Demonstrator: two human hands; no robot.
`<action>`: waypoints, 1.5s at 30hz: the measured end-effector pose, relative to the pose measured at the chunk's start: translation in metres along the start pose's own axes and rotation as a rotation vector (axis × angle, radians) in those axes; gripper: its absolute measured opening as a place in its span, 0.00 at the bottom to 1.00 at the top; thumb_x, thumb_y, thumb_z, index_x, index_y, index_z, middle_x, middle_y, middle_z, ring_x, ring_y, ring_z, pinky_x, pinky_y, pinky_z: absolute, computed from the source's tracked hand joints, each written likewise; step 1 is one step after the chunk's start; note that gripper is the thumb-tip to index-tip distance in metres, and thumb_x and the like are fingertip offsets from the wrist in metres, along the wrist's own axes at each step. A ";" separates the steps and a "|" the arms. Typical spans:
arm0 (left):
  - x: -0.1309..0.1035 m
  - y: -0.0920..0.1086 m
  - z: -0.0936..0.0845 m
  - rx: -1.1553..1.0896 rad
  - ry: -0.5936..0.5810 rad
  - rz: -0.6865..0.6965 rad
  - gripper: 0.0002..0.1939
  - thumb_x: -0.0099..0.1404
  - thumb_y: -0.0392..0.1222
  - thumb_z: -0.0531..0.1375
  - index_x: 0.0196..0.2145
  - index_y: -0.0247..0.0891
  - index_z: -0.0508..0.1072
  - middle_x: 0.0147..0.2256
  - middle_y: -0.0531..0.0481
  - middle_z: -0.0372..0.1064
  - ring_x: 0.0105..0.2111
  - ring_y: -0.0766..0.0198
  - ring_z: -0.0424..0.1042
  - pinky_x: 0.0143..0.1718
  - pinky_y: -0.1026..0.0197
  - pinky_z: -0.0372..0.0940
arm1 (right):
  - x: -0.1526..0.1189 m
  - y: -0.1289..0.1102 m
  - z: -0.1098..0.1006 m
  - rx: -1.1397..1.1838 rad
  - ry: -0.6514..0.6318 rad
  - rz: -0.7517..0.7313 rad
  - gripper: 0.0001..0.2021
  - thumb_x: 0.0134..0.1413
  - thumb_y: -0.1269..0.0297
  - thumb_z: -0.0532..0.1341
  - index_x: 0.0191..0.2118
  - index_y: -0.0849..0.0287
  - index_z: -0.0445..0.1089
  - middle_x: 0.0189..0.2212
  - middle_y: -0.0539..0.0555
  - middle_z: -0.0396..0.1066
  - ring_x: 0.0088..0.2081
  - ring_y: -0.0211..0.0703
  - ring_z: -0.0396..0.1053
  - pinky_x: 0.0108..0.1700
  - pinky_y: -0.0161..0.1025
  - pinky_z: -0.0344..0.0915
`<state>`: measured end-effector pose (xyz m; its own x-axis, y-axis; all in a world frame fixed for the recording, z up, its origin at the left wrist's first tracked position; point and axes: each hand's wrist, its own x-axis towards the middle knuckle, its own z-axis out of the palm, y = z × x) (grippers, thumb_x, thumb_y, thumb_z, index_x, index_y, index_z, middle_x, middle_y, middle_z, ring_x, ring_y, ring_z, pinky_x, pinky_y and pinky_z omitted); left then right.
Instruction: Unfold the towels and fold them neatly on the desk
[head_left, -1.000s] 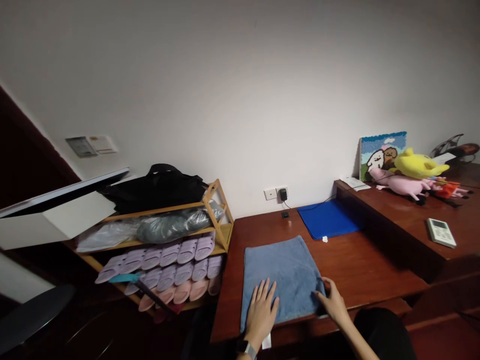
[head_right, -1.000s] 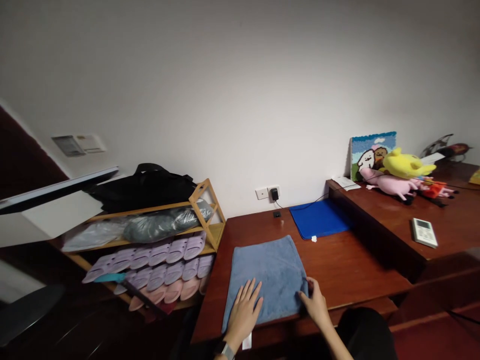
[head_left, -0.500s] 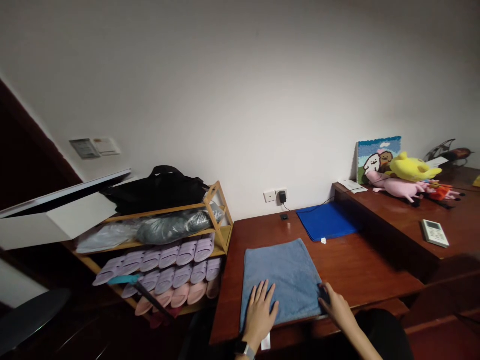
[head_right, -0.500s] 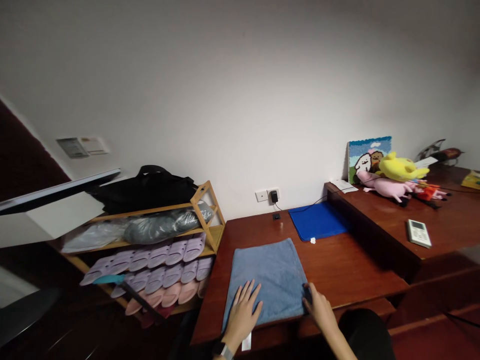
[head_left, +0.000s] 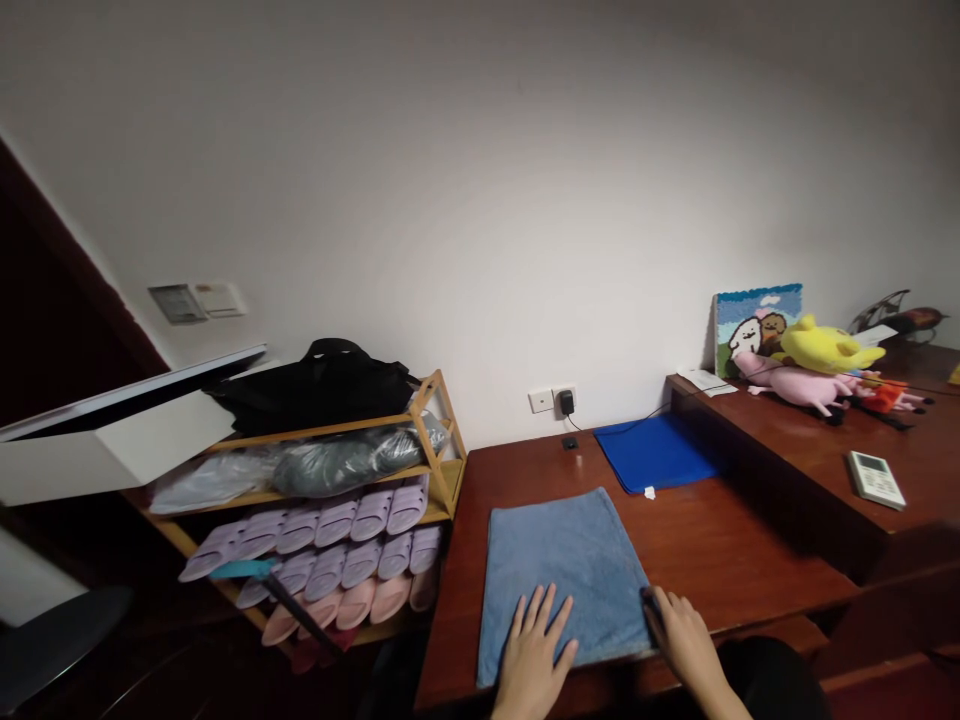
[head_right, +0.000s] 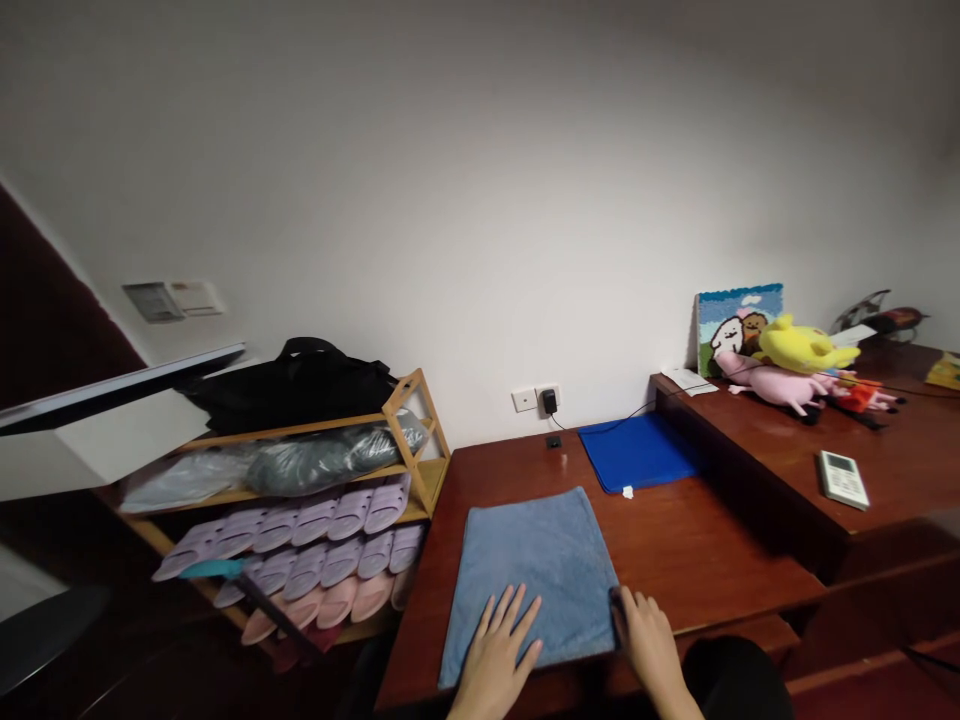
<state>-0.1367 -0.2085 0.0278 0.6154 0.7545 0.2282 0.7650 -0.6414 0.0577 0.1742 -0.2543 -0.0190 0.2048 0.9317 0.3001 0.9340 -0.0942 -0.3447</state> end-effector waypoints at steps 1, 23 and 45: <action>0.000 0.000 -0.001 -0.003 -0.006 0.000 0.32 0.78 0.55 0.51 0.75 0.62 0.46 0.74 0.52 0.53 0.72 0.48 0.57 0.69 0.35 0.60 | 0.002 0.000 -0.002 -0.020 -0.001 -0.013 0.17 0.69 0.58 0.51 0.50 0.52 0.77 0.41 0.60 0.79 0.43 0.54 0.77 0.44 0.44 0.70; 0.149 -0.130 0.015 0.024 0.005 -0.371 0.27 0.76 0.48 0.51 0.68 0.43 0.67 0.71 0.43 0.61 0.71 0.49 0.59 0.72 0.41 0.54 | 0.210 -0.034 0.067 0.066 -0.208 -0.182 0.30 0.71 0.55 0.45 0.72 0.57 0.61 0.73 0.57 0.58 0.74 0.51 0.51 0.74 0.53 0.49; 0.150 -0.140 0.031 0.090 -0.104 -0.404 0.33 0.76 0.60 0.48 0.74 0.48 0.57 0.75 0.44 0.50 0.74 0.50 0.49 0.74 0.41 0.47 | 0.200 -0.031 0.076 0.004 -0.205 -0.098 0.32 0.71 0.55 0.44 0.75 0.63 0.55 0.74 0.58 0.52 0.76 0.53 0.47 0.75 0.54 0.48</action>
<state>-0.1461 -0.0014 0.0241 0.2751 0.9557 0.1048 0.9593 -0.2801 0.0363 0.1643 -0.0382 -0.0155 0.0494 0.9881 0.1455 0.9451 0.0009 -0.3268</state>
